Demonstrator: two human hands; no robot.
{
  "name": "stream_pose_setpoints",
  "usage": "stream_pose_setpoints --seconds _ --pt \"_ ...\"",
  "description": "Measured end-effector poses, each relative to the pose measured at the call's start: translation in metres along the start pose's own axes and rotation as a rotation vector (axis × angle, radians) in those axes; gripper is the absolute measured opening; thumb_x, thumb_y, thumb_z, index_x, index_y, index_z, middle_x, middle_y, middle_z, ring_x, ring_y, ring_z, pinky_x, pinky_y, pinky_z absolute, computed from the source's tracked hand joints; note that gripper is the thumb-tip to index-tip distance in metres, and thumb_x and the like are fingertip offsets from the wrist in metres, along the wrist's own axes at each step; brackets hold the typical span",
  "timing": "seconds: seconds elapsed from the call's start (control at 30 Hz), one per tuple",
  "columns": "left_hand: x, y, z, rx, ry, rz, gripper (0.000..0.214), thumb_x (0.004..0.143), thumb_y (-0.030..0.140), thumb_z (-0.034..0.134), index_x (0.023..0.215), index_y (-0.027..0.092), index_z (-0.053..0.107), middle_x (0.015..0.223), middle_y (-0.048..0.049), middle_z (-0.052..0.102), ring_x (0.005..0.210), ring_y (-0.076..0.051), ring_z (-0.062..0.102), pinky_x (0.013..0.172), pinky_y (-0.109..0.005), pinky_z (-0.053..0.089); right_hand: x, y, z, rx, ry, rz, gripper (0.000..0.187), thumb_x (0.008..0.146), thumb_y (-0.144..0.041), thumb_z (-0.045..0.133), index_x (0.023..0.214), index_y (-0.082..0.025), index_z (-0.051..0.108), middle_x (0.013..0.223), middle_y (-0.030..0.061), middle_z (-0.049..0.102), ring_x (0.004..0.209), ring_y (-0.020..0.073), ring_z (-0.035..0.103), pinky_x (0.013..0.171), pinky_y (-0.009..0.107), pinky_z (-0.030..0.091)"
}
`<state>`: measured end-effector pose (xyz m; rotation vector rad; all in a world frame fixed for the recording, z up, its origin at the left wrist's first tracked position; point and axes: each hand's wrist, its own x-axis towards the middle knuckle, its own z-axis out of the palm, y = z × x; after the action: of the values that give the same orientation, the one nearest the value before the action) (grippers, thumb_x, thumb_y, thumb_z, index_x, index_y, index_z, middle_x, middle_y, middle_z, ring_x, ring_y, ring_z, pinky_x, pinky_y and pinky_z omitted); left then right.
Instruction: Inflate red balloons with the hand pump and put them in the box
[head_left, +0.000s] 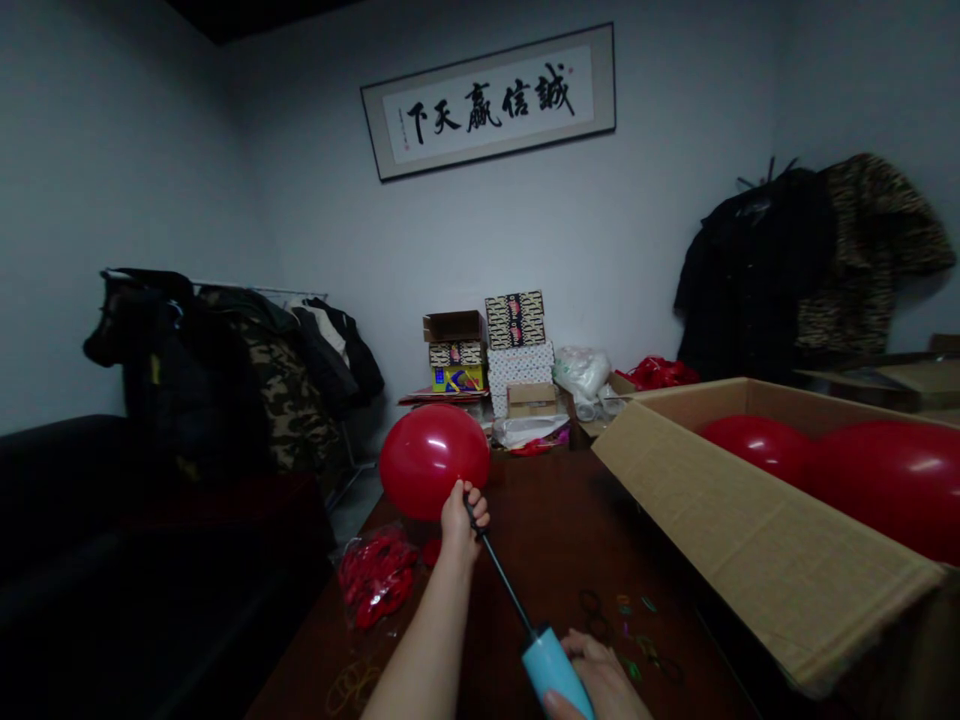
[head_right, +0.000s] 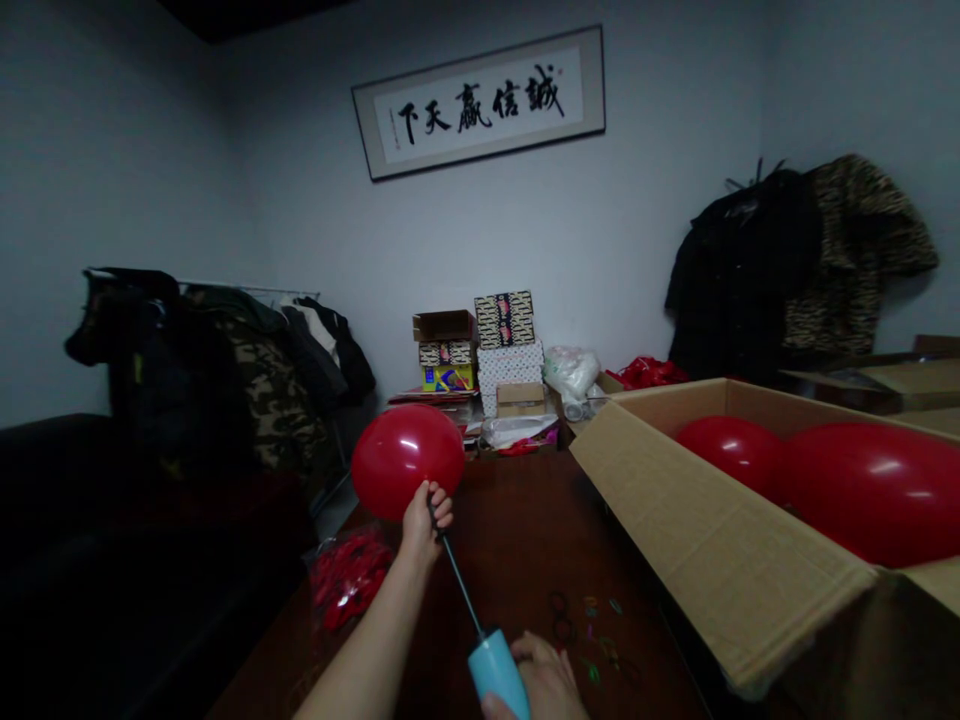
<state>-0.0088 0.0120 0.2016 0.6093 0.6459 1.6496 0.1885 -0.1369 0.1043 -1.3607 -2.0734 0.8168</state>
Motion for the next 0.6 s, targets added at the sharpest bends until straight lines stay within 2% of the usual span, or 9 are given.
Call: stream_pose_setpoints --seconds 0.17,0.37,0.6 --pt "-0.005 -0.004 0.004 -0.018 0.001 -0.037 0.023 0.079 0.034 0.056 0.071 0.02 0.039 0.051 0.0094 0.032 0.034 -0.003 0.026 0.032 -0.014 0.012 0.0 -0.024 -0.016 0.067 -0.065 -0.035 0.059 0.081 -0.065 0.035 0.101 -0.017 0.063 0.123 0.014 0.054 0.119 0.0284 0.045 0.104 0.043 0.029" --pt "-0.015 -0.02 0.006 0.001 -0.042 -0.062 0.03 0.075 0.039 0.061 0.071 0.021 0.038 0.053 0.0093 0.034 0.035 -0.002 0.025 0.033 -0.014 0.011 0.019 -0.042 -0.02 0.182 0.033 0.005 0.055 0.082 -0.062 0.038 0.096 -0.016 0.063 0.113 0.011 0.056 0.106 0.023 0.052 0.097 0.036 0.034" --pt "-0.017 -0.028 0.008 0.08 -0.052 -0.088 0.035 0.071 0.046 0.062 0.07 0.022 0.037 0.051 0.0098 0.034 0.034 -0.003 0.025 0.033 -0.016 0.01 0.054 -0.047 -0.013 0.232 0.12 -0.009 0.051 0.084 -0.059 0.038 0.093 -0.015 0.063 0.104 0.0093 0.059 0.099 0.0204 0.054 0.091 0.031 0.035"
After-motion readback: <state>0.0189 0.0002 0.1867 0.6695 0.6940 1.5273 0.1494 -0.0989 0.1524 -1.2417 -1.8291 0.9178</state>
